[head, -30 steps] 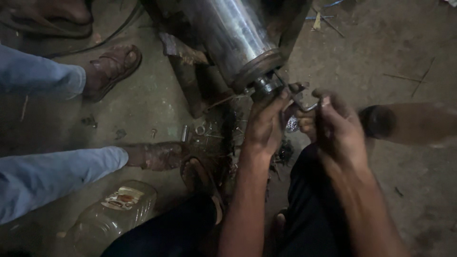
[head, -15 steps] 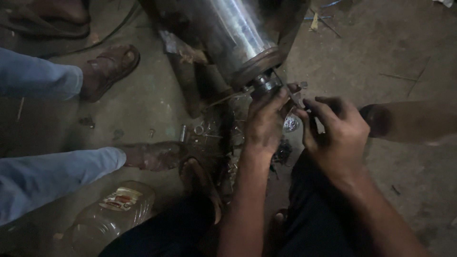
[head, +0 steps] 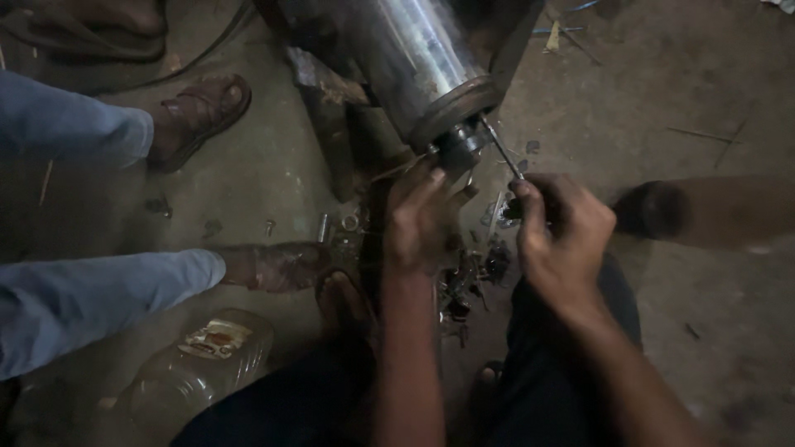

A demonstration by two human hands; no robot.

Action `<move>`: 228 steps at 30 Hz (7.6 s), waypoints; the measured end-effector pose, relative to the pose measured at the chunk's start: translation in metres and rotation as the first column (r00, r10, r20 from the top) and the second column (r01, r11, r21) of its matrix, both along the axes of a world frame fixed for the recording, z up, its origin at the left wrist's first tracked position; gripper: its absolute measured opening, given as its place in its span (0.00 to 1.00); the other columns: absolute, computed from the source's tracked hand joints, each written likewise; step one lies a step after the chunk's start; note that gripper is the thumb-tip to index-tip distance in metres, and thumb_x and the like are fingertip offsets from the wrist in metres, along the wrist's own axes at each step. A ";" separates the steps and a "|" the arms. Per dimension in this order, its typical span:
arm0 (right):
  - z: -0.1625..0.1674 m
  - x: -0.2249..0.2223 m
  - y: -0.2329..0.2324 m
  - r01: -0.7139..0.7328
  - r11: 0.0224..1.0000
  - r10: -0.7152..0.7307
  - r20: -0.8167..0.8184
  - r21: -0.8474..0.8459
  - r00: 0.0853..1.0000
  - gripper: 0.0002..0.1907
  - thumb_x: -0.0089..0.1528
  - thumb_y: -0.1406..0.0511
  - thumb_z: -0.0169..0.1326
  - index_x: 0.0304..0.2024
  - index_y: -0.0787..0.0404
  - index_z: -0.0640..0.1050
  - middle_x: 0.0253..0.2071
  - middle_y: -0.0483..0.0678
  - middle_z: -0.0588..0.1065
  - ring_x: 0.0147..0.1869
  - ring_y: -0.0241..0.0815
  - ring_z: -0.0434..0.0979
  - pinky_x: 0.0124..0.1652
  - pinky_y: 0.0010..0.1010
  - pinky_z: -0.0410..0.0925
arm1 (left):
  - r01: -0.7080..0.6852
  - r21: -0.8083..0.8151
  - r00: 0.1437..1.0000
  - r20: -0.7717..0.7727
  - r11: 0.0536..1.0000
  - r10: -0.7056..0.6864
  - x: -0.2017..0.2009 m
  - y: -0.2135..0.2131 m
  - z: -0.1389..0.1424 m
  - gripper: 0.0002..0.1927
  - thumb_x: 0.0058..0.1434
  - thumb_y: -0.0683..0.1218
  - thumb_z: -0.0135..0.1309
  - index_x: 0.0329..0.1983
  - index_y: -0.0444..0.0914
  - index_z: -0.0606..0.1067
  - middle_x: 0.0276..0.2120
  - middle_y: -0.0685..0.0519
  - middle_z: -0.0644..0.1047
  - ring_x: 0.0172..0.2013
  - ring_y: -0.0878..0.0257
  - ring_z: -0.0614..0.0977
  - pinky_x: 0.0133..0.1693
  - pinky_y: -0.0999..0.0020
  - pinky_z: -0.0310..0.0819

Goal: The person assembles a metal cylinder by hand, using a hammer to tap a ring into place and a wrench to tighten a bolt. Another person assists by holding the cylinder and providing light with a phone.

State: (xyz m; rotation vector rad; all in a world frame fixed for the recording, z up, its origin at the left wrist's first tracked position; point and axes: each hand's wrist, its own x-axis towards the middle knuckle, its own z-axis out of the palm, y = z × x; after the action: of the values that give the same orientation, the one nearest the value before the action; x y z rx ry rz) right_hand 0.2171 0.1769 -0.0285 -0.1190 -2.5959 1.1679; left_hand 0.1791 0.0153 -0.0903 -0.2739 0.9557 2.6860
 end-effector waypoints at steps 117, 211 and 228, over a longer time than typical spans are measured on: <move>-0.012 -0.018 -0.024 0.045 0.930 0.028 0.191 -0.364 0.981 0.15 0.74 0.63 0.45 0.37 0.67 0.74 0.25 0.49 0.69 0.26 0.37 0.67 0.28 0.33 0.61 | -0.620 -0.783 0.707 -0.530 -0.049 -0.469 -0.131 0.006 0.121 0.13 0.65 0.48 0.55 0.42 0.33 0.83 0.49 0.41 0.82 0.58 0.50 0.81 0.72 0.50 0.55; 0.003 -0.026 -0.028 0.209 0.889 -0.041 0.384 -0.408 0.922 0.20 0.70 0.56 0.49 0.38 0.68 0.79 0.25 0.50 0.77 0.28 0.38 0.75 0.31 0.34 0.68 | -0.619 -0.785 0.692 -0.553 0.011 -0.464 -0.128 0.008 0.112 0.12 0.65 0.47 0.57 0.37 0.32 0.82 0.43 0.43 0.83 0.55 0.51 0.81 0.71 0.46 0.55; 0.015 -0.032 -0.028 0.560 0.352 0.189 0.643 -0.750 0.743 0.20 0.70 0.56 0.46 0.34 0.66 0.76 0.20 0.48 0.70 0.16 0.39 0.65 0.17 0.32 0.60 | -0.554 -0.832 0.746 -0.495 -0.002 -0.446 -0.135 0.002 0.108 0.14 0.66 0.52 0.56 0.36 0.38 0.84 0.49 0.44 0.83 0.59 0.51 0.79 0.71 0.44 0.48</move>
State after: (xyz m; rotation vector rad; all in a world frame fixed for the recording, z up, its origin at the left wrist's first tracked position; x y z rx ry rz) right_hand 0.1850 0.1490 -0.0139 -1.2698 -1.7447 2.7266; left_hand 0.0437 0.0174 0.0179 0.5483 3.1220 1.2929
